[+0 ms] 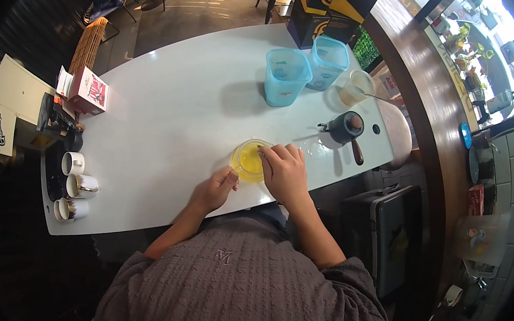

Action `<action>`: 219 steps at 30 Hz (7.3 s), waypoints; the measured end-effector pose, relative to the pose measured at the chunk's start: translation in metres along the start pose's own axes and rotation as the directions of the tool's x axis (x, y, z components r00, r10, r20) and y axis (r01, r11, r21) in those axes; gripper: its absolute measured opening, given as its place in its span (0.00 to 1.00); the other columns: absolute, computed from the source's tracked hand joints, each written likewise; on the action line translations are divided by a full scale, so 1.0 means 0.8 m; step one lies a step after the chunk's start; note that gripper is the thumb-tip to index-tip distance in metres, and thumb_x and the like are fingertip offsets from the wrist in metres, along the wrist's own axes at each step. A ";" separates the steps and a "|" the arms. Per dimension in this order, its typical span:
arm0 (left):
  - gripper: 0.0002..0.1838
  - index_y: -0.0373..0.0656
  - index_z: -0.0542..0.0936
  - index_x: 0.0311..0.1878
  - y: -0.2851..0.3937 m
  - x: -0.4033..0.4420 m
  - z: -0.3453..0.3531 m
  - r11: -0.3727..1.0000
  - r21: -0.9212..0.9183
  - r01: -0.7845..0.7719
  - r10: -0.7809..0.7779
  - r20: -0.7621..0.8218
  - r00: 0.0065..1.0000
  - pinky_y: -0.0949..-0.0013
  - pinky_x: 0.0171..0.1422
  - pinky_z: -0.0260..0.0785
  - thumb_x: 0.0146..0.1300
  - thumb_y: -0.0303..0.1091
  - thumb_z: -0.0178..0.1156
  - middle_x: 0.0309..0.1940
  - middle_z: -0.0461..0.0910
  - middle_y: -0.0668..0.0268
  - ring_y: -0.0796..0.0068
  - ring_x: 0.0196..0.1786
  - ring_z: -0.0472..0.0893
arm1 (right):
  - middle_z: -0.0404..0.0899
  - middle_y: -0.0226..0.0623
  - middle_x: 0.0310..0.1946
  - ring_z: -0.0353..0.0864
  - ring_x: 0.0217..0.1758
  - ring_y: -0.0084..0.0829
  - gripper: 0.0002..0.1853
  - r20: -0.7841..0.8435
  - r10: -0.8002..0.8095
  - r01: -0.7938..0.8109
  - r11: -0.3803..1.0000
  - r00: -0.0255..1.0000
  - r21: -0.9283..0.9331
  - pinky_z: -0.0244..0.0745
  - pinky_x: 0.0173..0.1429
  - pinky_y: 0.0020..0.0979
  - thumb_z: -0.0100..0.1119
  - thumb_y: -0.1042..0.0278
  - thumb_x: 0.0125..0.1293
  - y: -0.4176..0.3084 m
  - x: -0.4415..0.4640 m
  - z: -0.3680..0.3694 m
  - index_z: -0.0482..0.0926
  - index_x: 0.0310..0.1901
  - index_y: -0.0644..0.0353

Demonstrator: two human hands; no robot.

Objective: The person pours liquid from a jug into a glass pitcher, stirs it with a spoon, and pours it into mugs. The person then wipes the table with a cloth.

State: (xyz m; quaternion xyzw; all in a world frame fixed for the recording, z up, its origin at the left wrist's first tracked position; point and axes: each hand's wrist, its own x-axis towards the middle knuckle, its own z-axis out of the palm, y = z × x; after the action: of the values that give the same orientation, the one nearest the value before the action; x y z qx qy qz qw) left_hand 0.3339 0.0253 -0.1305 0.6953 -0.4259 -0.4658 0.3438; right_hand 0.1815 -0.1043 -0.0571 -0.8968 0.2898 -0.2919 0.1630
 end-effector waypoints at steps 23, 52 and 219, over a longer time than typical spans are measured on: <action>0.22 0.44 0.72 0.32 -0.019 0.010 0.011 0.976 -0.166 -0.144 0.139 -0.046 0.989 0.75 0.42 0.63 0.75 0.51 0.42 0.27 0.71 0.74 0.82 0.32 0.69 | 0.79 0.33 0.30 0.73 0.36 0.37 0.06 0.038 -0.028 0.025 0.996 0.999 0.089 0.67 0.45 0.36 0.57 0.67 0.62 0.002 0.007 0.015 0.81 0.34 0.58; 0.20 0.44 0.72 0.31 -0.031 0.014 0.020 0.949 -0.275 -0.155 0.143 -0.064 0.988 0.78 0.40 0.61 0.75 0.48 0.43 0.26 0.70 0.75 0.85 0.31 0.67 | 0.81 0.30 0.31 0.74 0.38 0.35 0.07 0.175 -0.050 0.077 0.986 0.983 -0.151 0.68 0.47 0.33 0.56 0.66 0.62 0.009 0.019 -0.005 0.82 0.37 0.55; 0.10 0.41 0.75 0.45 -0.028 -0.053 -0.061 0.848 -0.459 -0.266 0.129 -0.307 0.943 0.75 0.44 0.67 0.68 0.38 0.57 0.33 0.75 0.72 0.83 0.38 0.75 | 0.68 0.47 0.62 0.66 0.66 0.36 0.27 -0.022 0.367 -0.214 0.588 0.930 0.780 0.58 0.70 0.34 0.39 0.59 0.75 0.114 -0.037 0.104 0.60 0.68 0.69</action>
State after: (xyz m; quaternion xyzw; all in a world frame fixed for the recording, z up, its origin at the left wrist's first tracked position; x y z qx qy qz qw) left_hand 0.3776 0.0772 -0.1191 0.5919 -0.3125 -0.4238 0.6102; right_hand 0.1750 -0.1472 -0.1767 -0.6522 0.2949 -0.4359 0.5456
